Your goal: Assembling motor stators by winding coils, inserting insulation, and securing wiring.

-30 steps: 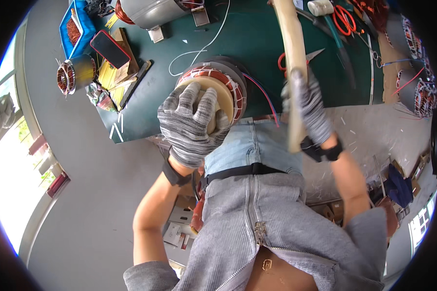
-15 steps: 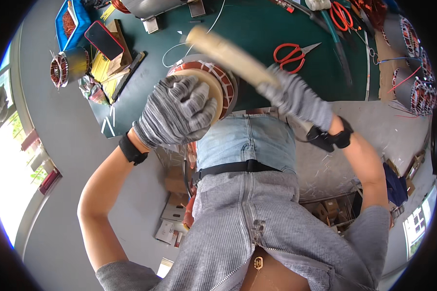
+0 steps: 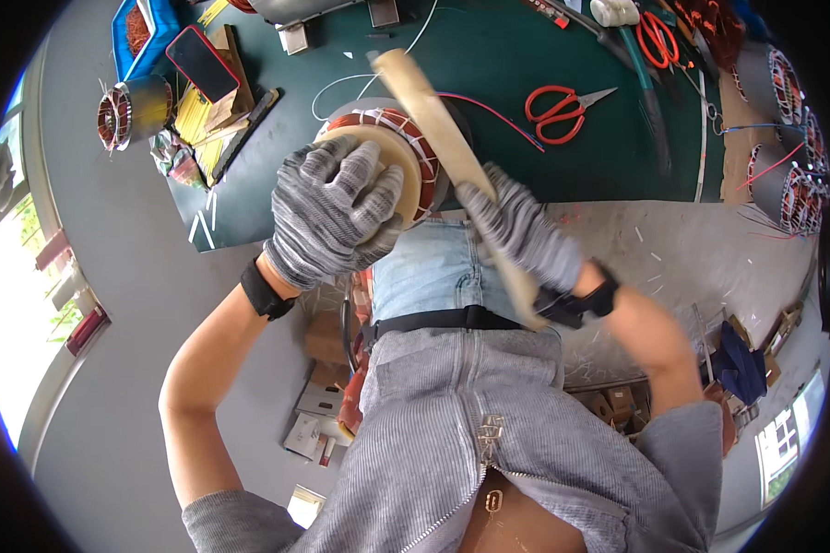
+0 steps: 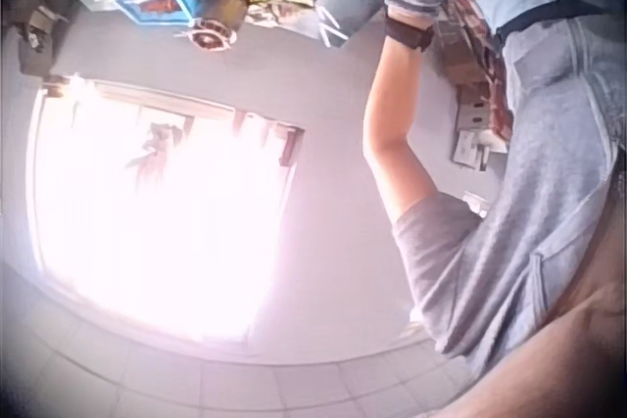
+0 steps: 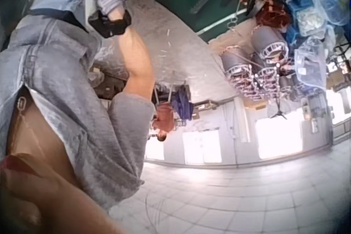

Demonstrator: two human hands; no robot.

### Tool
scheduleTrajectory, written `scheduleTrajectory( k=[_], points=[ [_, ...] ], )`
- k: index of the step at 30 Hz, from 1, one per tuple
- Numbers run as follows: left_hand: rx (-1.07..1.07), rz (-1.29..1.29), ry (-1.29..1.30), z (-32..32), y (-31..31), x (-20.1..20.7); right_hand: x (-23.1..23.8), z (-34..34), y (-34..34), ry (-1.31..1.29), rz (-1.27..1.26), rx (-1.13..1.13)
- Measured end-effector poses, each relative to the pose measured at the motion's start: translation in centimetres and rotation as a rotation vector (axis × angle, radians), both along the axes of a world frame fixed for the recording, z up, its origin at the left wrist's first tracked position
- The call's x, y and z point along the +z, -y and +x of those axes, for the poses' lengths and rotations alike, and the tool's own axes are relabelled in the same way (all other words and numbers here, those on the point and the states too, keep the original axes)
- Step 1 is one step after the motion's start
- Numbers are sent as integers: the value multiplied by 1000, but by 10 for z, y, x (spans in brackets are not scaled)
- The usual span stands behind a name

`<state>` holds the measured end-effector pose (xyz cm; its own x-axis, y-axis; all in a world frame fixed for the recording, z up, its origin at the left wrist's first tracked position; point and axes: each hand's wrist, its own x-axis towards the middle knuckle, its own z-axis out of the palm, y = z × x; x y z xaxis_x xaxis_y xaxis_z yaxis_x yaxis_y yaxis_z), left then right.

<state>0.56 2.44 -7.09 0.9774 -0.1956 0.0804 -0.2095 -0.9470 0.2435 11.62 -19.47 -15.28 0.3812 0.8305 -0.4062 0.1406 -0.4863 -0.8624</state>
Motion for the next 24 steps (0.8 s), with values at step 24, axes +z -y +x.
scheduleTrajectory(
  k=[24],
  points=[
    [-33, -80, 136, 10, 0, -2, 25, 80, -26, -284, -72, -92]
  ],
)
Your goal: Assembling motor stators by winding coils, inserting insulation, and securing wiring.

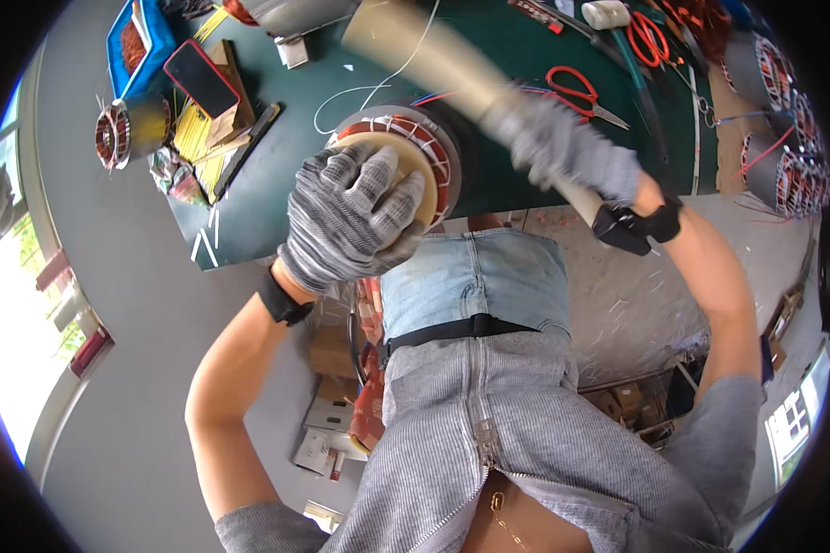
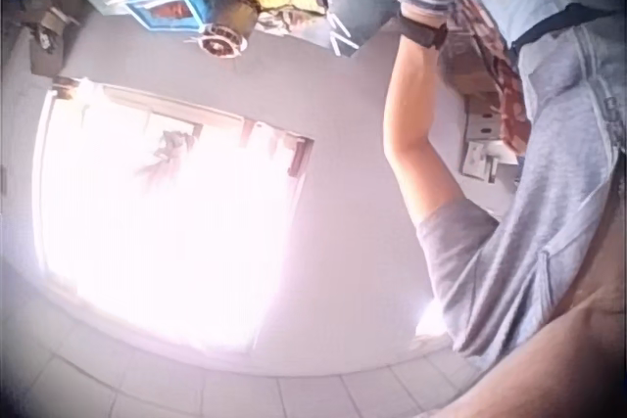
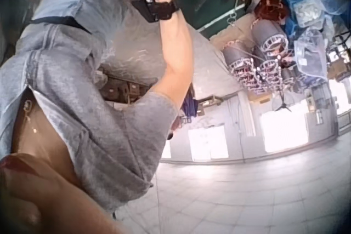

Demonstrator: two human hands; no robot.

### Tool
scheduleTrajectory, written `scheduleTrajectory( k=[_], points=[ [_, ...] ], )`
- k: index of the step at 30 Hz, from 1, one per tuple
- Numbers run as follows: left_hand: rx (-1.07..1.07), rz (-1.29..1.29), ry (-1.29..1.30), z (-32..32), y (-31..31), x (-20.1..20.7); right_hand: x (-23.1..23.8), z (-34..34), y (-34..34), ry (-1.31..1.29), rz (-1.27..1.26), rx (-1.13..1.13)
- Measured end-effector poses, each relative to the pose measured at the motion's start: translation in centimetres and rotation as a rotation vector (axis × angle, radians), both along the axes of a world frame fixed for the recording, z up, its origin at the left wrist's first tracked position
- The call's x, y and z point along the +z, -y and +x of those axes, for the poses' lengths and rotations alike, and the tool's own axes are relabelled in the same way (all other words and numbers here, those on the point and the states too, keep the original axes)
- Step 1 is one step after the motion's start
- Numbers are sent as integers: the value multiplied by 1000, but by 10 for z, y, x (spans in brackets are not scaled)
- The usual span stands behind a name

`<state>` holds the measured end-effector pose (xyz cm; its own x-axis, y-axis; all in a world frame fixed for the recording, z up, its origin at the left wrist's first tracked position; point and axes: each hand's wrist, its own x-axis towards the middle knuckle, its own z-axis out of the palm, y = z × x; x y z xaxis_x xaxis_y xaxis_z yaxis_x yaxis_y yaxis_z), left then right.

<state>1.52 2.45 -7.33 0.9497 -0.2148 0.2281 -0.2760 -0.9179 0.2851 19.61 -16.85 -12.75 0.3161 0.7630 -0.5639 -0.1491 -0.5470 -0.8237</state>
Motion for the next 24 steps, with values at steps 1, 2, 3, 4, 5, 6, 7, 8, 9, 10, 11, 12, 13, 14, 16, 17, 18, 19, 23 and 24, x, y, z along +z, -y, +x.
scheduleTrajectory(
  k=[1, 2, 3, 4, 5, 6, 7, 8, 9, 10, 11, 12, 13, 14, 16, 17, 18, 19, 23, 24],
  points=[
    [-16, -5, 0, 2, -2, -2, -8, -10, -4, 187, 141, 168],
    [-56, 19, -47, -6, -8, 0, 7, -7, -18, -217, -11, 241],
    [-93, 42, -98, -13, -12, 1, -6, 2, -30, -294, -123, 321],
    [-114, 34, -81, -7, -11, 1, 3, 16, -25, -159, -144, 314],
    [-147, 21, -53, 1, -11, 0, 9, 29, -20, -26, -166, 310],
    [-170, 14, -45, 4, -12, -1, 10, 42, -20, -677, -259, -71],
    [-192, 6, -37, 4, -13, 0, 11, 32, -14, -244, -105, -61],
    [-189, 8, -15, 6, -12, 0, 1, 11, -5, -158, 217, -52],
    [-181, 15, -16, 6, -10, -1, -13, -9, 2, -69, 542, -38],
    [-138, 13, -35, 1, -8, 0, -7, -25, -3, 241, -6, 219],
    [-95, 10, -54, -3, -7, -1, 8, -22, -1, -168, -179, 175],
    [-40, -13, -59, -6, -4, -3, 3, -20, 5, -171, -179, 173],
    [-37, -7, -63, -8, 0, -1, 3, -17, 8, 23, 21, 112],
    [102, 16, -34, -7, 6, 0, 2, -16, 9, 216, 221, 45],
    [333, 88, -48, -10, 16, 5, 10, -36, 20, -152, -62, -195],
    [327, 86, -38, -11, 19, 6, -1, -66, 23, -178, 47, -320],
    [349, 64, -36, -10, 25, 4, -33, -100, 29, 568, 225, -147],
    [383, 53, -44, -14, 25, 2, -29, -121, 19, 829, 86, -146],
    [-389, 81, -139, 1, -25, 11, -5, -71, 45, 335, 102, -53],
    [-399, 114, -175, 1, -31, 13, 9, -68, 36, 22, -271, -323]
  ],
)
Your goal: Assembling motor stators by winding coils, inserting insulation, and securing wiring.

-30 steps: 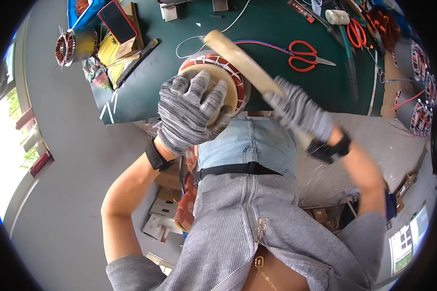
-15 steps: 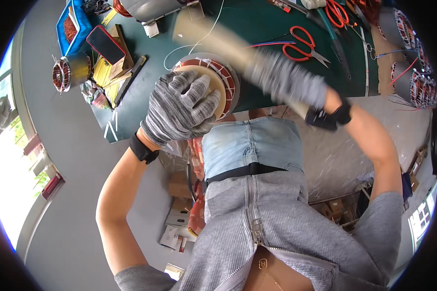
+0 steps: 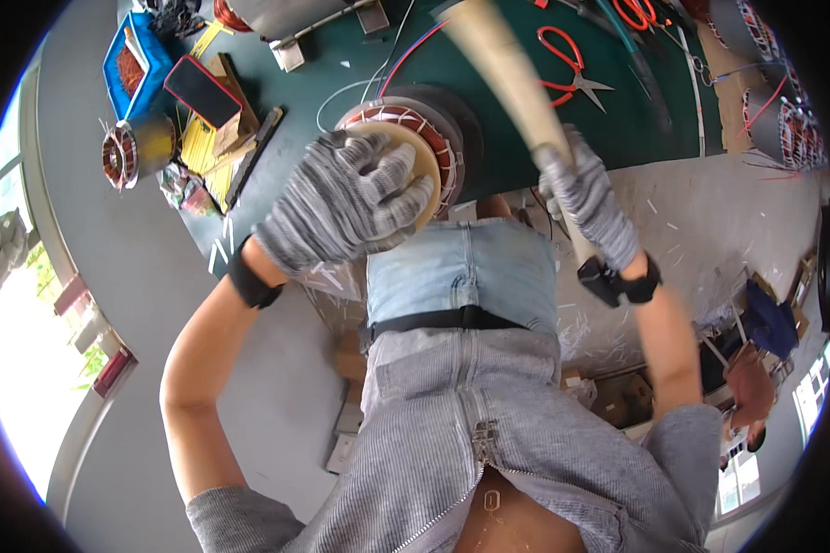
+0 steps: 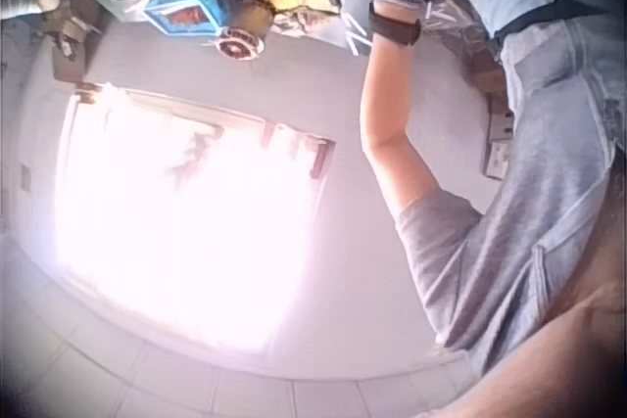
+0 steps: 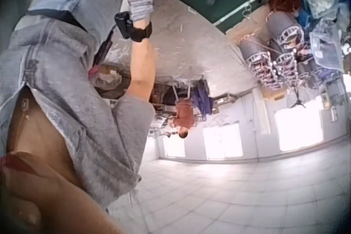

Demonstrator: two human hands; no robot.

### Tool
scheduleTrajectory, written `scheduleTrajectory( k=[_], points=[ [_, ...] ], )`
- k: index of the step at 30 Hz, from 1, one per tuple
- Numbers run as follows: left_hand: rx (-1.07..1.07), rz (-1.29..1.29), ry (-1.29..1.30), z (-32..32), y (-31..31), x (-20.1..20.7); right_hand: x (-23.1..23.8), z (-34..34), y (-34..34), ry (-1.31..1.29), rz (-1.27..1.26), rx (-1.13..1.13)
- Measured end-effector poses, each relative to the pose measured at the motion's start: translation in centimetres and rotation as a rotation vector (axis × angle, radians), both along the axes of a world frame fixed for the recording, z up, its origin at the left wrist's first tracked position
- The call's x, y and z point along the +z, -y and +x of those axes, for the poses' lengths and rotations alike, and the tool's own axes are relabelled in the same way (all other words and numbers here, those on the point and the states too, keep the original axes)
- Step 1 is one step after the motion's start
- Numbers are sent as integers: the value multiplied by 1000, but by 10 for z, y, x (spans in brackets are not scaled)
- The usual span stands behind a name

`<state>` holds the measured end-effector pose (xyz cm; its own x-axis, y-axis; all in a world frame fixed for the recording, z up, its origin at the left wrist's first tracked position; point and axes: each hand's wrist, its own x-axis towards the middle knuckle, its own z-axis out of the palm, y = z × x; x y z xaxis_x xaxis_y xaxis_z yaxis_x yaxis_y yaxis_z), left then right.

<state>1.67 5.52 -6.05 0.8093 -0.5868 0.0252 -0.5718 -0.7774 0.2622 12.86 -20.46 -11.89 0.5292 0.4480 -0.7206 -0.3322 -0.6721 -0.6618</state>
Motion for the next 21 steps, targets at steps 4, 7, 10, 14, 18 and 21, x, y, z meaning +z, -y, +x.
scheduleTrajectory(
  k=[4, 7, 10, 14, 18, 21],
  points=[
    [114, -35, 88, -4, 15, -9, -78, -104, 34, 91, 427, -438],
    [201, -32, 38, -14, 15, -12, -32, -69, 13, 223, 190, 48],
    [331, -42, 56, -14, 24, -2, -6, -67, 11, -199, 282, -620],
    [397, -72, 110, -18, 33, -15, -44, -139, -14, -6, 256, -467],
    [535, -94, 228, -25, 40, -16, -13, -94, 4, 13, 182, -403],
    [609, -81, 236, -17, 58, -19, -80, -161, 3, 552, 433, -320]
  ],
)
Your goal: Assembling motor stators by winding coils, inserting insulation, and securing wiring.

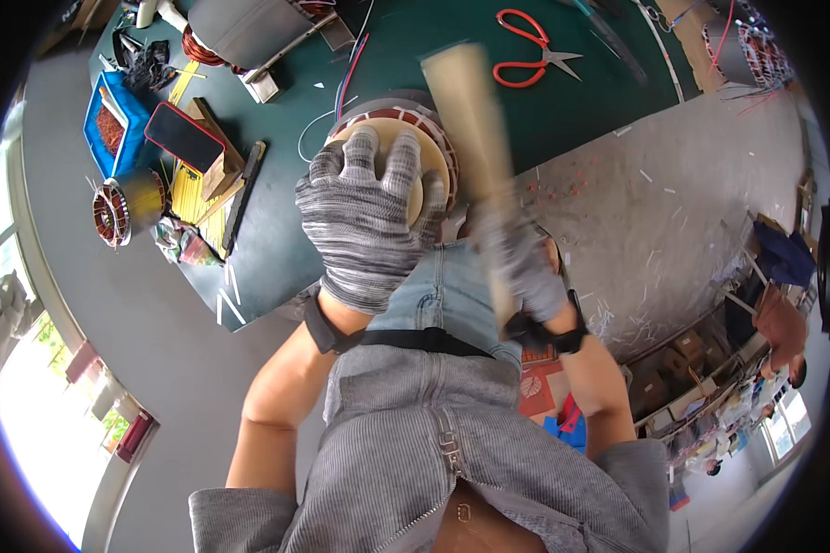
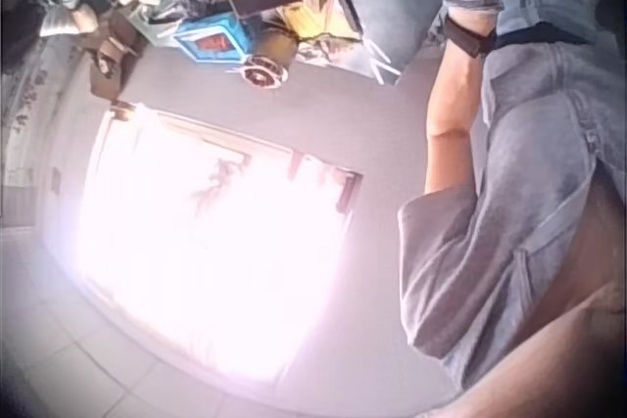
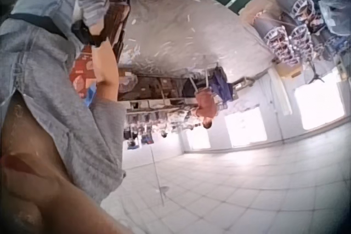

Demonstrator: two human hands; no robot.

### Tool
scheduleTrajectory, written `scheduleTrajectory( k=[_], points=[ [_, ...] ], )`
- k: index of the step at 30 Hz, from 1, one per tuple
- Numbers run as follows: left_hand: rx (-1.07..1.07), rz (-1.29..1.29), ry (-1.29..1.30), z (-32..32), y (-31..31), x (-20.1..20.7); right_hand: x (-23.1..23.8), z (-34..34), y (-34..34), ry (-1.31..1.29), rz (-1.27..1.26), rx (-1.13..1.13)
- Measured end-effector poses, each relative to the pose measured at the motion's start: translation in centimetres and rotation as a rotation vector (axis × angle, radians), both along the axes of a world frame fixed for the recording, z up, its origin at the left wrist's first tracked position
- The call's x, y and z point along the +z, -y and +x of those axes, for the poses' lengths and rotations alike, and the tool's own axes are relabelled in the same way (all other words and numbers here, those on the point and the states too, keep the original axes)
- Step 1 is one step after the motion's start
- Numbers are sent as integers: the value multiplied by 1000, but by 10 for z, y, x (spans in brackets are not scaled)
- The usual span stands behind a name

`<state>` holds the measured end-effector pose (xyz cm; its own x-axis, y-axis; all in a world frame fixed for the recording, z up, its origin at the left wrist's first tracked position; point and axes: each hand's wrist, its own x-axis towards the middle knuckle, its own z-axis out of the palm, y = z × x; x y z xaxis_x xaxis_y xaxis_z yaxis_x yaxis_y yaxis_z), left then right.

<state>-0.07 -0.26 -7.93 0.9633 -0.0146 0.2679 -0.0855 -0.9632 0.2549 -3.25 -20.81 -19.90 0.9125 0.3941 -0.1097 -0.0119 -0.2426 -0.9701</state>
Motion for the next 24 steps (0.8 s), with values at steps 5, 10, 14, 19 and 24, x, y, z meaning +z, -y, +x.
scheduleTrajectory(
  k=[5, 10, 14, 19, 24],
  points=[
    [148, 16, -135, -6, 5, 7, 78, 52, -6, -668, -180, 56],
    [77, 25, -111, -9, -2, 3, 62, 17, -35, -837, 294, -265],
    [70, 31, -171, -12, -5, 11, 83, 54, -6, -673, -171, 13],
    [-2, -31, -192, -8, -17, 18, 74, 15, -40, -668, 98, -171],
    [-198, -163, -153, 1, -27, 17, 40, 26, 3, -628, -148, -184]
  ],
)
